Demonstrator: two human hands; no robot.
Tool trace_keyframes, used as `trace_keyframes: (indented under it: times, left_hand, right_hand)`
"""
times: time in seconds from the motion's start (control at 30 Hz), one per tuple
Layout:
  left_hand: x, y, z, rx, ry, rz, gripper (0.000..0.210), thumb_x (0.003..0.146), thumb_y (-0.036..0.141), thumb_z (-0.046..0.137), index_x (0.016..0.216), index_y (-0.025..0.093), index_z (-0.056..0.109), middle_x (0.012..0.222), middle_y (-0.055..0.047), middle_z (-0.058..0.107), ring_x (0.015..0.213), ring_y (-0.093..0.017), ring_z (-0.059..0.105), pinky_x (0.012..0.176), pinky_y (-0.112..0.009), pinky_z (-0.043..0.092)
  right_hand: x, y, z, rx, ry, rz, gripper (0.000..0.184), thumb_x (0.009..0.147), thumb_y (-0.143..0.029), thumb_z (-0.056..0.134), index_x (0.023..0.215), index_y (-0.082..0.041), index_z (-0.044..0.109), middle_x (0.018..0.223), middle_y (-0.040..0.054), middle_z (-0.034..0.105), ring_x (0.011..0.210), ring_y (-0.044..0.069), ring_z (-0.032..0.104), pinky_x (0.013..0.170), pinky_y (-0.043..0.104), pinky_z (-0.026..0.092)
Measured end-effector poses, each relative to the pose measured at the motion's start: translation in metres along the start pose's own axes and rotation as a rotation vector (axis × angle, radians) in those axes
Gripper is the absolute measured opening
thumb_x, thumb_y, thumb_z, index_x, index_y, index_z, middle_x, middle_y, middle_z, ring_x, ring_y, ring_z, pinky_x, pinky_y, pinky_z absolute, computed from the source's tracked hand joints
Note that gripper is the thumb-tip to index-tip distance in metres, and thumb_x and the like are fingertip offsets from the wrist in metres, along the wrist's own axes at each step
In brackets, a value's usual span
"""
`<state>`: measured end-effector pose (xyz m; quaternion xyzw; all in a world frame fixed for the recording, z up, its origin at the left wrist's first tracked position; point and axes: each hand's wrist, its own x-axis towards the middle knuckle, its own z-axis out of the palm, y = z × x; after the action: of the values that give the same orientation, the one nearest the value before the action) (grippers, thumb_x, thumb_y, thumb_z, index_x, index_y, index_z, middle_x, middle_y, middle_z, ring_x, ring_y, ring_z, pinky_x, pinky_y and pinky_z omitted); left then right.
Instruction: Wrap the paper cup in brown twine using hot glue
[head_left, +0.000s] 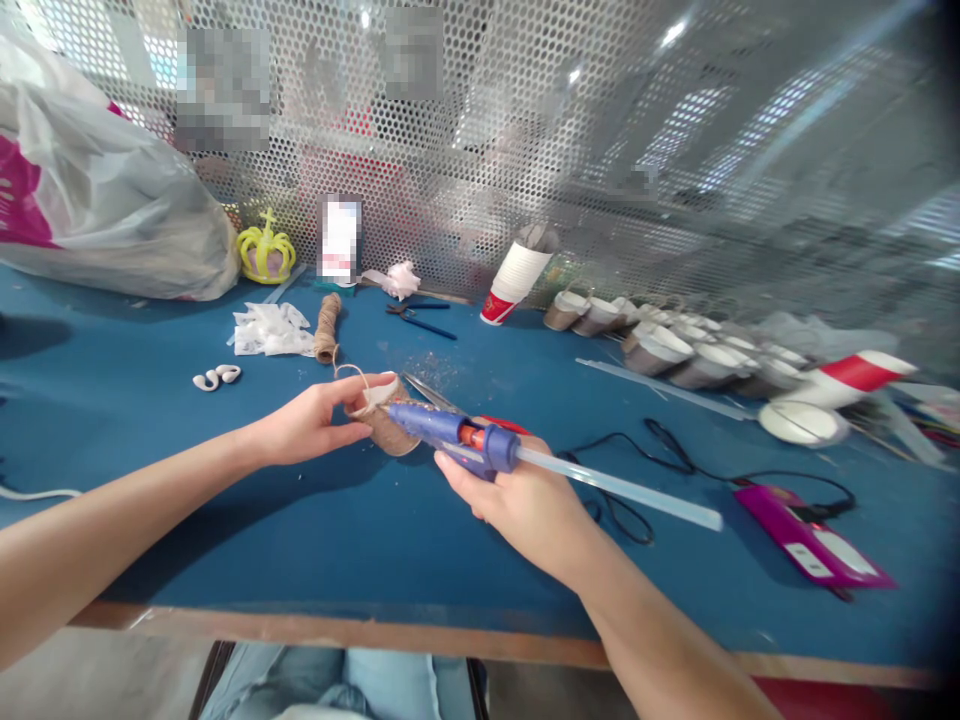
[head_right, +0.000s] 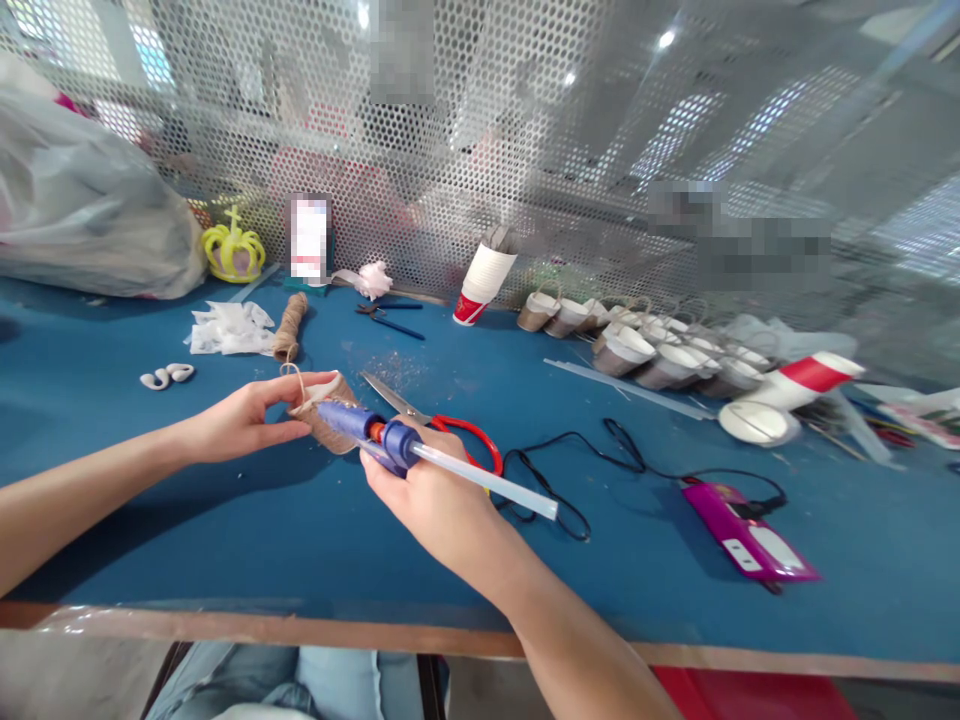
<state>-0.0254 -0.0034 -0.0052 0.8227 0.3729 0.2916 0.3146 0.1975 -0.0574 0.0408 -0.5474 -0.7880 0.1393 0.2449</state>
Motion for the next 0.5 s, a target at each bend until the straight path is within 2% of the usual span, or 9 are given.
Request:
trace_keyframes:
  times: [0.23,0.5]
  left_hand:
    - [-0.0001,-0.0004,0.0004,-0.015,0.010,0.011,0.051,0.080,0.023,0.053,0.130,0.018,0.041,0.101,-0.007,0.060,0.092,-0.018,0.055,0.083,-0.034,0.045]
    - [-0.0005,-0.0016,0.0005,0.004,0.007,0.003,0.053,0.081,0.024,0.052,0.131,0.017,0.039,0.096,-0.006,0.059,0.087,-0.016,0.054,0.083,-0.032,0.045]
  right_hand:
    - [0.0011,0.0055,-0.0058,-0.041,0.004,-0.015,0.024,0.078,-0.034,0.051,0.058,-0.022,0.052,0.040,-0.0027,0.050,0.043,0.015,0.055,0.047,0.025,0.042]
    - [-0.0012,0.0013,0.0017,0.024,0.015,0.018,0.018,0.077,-0.033,0.054,0.063,-0.022,0.051,0.043,-0.0029,0.052,0.042,0.015,0.055,0.046,0.025,0.042]
